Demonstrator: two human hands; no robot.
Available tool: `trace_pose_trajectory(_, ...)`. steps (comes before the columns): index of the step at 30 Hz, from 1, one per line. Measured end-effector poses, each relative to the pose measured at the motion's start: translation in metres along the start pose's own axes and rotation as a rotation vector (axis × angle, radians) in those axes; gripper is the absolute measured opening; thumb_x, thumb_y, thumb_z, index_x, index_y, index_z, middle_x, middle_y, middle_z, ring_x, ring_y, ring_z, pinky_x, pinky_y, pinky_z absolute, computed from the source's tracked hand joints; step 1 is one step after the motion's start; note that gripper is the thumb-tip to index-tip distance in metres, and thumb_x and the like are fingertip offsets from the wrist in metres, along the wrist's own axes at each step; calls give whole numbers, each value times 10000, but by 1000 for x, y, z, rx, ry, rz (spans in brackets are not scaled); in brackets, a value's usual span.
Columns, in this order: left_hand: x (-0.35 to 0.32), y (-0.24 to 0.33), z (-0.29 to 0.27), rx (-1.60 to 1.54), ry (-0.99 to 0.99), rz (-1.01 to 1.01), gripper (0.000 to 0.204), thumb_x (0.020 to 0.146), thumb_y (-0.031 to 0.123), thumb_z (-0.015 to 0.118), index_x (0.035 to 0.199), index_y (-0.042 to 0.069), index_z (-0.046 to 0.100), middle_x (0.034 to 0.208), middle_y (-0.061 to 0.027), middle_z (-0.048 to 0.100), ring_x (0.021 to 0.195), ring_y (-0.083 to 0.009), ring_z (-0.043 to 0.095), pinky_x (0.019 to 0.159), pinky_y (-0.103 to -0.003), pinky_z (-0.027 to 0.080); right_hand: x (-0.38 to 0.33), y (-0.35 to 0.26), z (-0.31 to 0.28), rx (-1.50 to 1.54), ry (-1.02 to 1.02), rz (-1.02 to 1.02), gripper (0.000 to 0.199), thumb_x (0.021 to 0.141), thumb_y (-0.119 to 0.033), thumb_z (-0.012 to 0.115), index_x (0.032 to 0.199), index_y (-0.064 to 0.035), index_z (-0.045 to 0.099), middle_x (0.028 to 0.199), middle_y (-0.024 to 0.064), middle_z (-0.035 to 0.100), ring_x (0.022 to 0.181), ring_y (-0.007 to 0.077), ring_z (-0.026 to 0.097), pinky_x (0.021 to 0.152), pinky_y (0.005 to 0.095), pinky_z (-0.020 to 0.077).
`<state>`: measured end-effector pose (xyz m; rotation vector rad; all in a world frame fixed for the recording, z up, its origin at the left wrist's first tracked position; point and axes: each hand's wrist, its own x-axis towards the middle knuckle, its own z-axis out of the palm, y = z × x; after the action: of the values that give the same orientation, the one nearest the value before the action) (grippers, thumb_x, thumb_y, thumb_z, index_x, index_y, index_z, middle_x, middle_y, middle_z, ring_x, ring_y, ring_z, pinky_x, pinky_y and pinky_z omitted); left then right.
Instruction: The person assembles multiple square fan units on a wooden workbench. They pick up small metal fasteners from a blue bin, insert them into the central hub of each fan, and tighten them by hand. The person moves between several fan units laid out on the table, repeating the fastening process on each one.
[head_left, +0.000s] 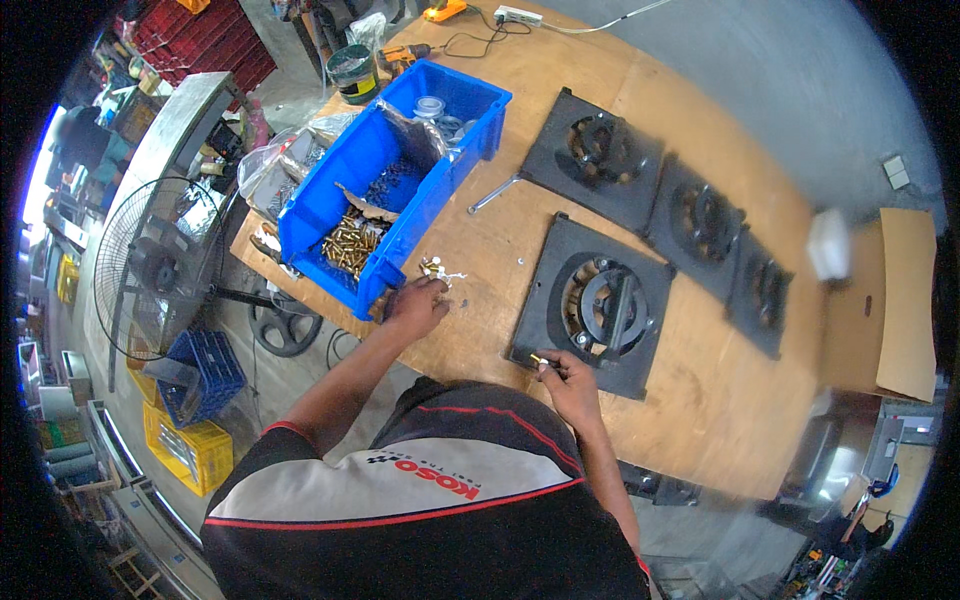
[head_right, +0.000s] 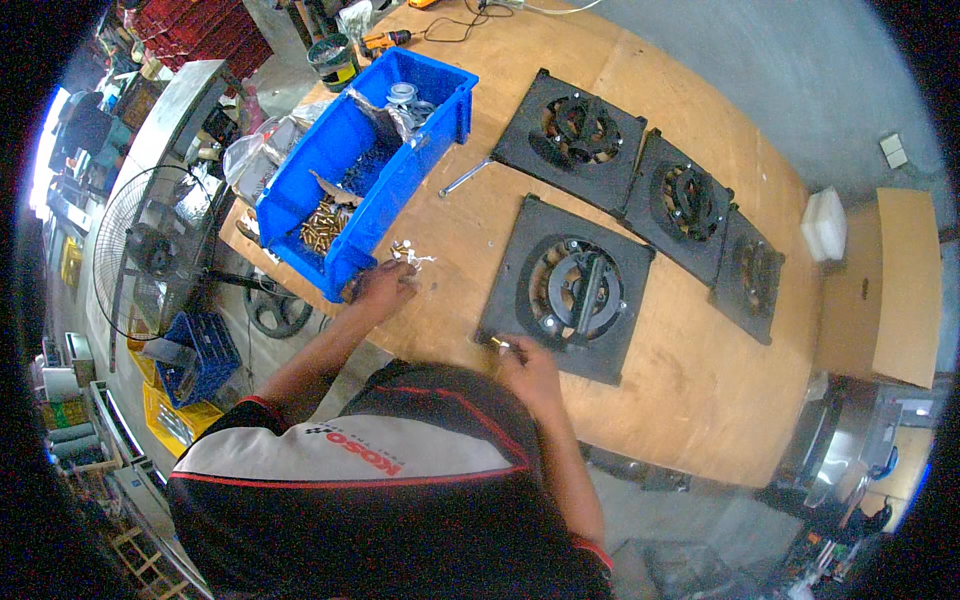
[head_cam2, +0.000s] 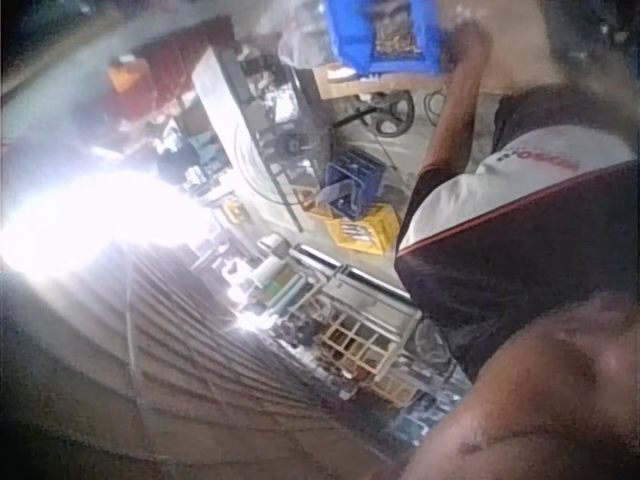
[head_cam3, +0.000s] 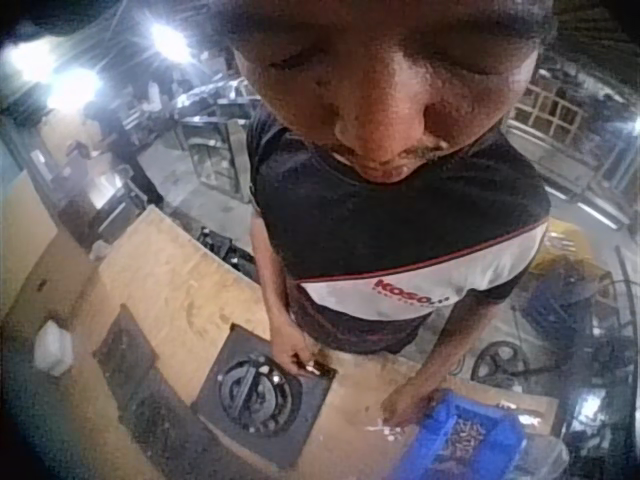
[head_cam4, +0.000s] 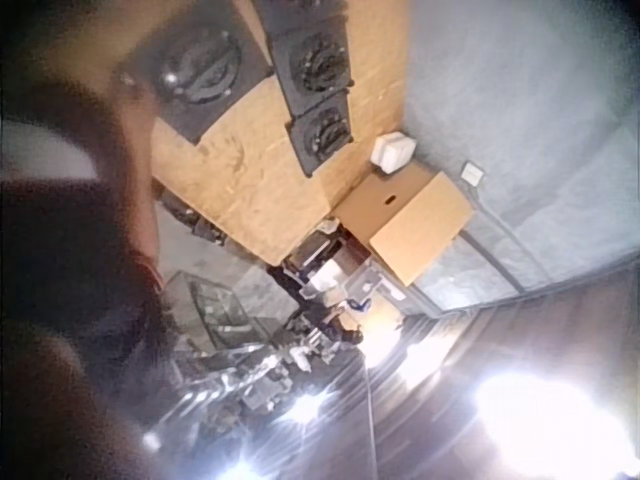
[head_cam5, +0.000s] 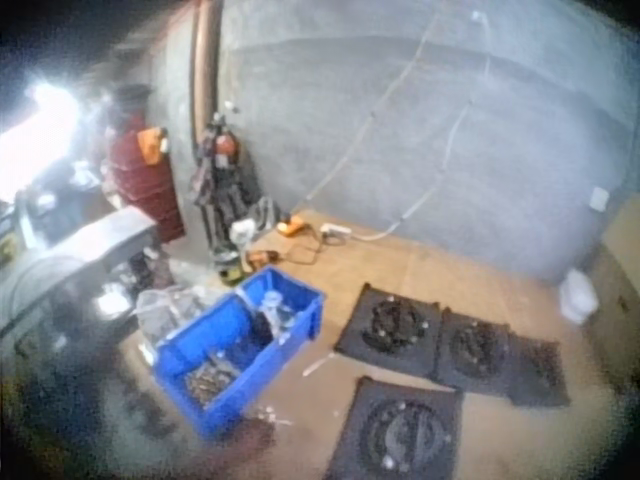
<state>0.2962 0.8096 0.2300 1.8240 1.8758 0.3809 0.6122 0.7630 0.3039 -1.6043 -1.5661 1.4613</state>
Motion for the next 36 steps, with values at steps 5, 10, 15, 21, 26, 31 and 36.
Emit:
trace_pose_trajectory(5, -9, 1, 2, 56, -121, -19, 269, 881, 238, 684, 1105, 89, 673, 1096, -140, 644, 1059, -349, 629, 868, -476, 524, -1, -8, -2, 19, -22, 23, 256, 940, -106, 634, 1158, 20, 677, 938, 77, 715, 833, 132, 677, 765, 271, 525)
trace_pose_trajectory(10, -18, 41, -18, -179, -110, 248, 316, 873, 236, 712, 1120, 43, 669, 1071, -144, 675, 975, -331, 676, 842, -440, 546, 1, -13, -4, -128, -18, -150, 272, 925, -121, 651, 1156, 19, 681, 948, 98, 729, 850, 151, 680, 759, 293, 526)
trace_pose_trajectory(15, -26, 104, -45, -542, -355, 414, 338, 835, 186, 783, 1102, 22, 658, 953, -144, 727, 841, -255, 726, 767, -358, 570, -5, -64, -13, -200, -104, -122, 313, 916, -218, 640, 1165, -35, 686, 1088, 200, 709, 1014, 379, 679, 882, 423, 524)
trace_pose_trajectory(21, -29, 134, -53, -695, -469, 303, 446, 792, 210, 843, 1110, 26, 589, 846, -105, 719, 775, -179, 696, 724, -326, 555, -13, -88, -20, -408, -173, -243, 305, 931, -229, 627, 1190, -80, 691, 1123, 204, 686, 1043, 413, 643, 890, 441, 509)
trace_pose_trajectory(26, -29, 130, -35, -897, -592, 203, 533, 805, 252, 845, 1178, 22, 542, 933, -95, 680, 843, -155, 644, 762, -323, 536, -21, -99, -21, -354, -182, -144, 329, 928, -283, 644, 1190, -93, 707, 1095, 188, 683, 1012, 390, 649, 866, 425, 506)
trace_pose_trajectory(31, -38, 83, -39, -195, -325, 248, 569, 818, 391, 790, 1218, 52, 568, 966, -168, 693, 916, -311, 698, 805, -435, 544, -24, -70, -26, -356, -77, -114, 324, 903, -252, 675, 1178, -86, 717, 1021, 194, 686, 941, 374, 657, 826, 410, 512)
trace_pose_trajectory(36, -63, -16, -26, 377, -89, 117, 467, 776, 268, 730, 1200, 104, 626, 1285, -176, 550, 1180, -401, 551, 959, -499, 481, -40, -18, -45, -260, 124, -64, 289, 883, -186, 682, 1130, -42, 723, 929, 207, 692, 851, 361, 672, 759, 405, 519)
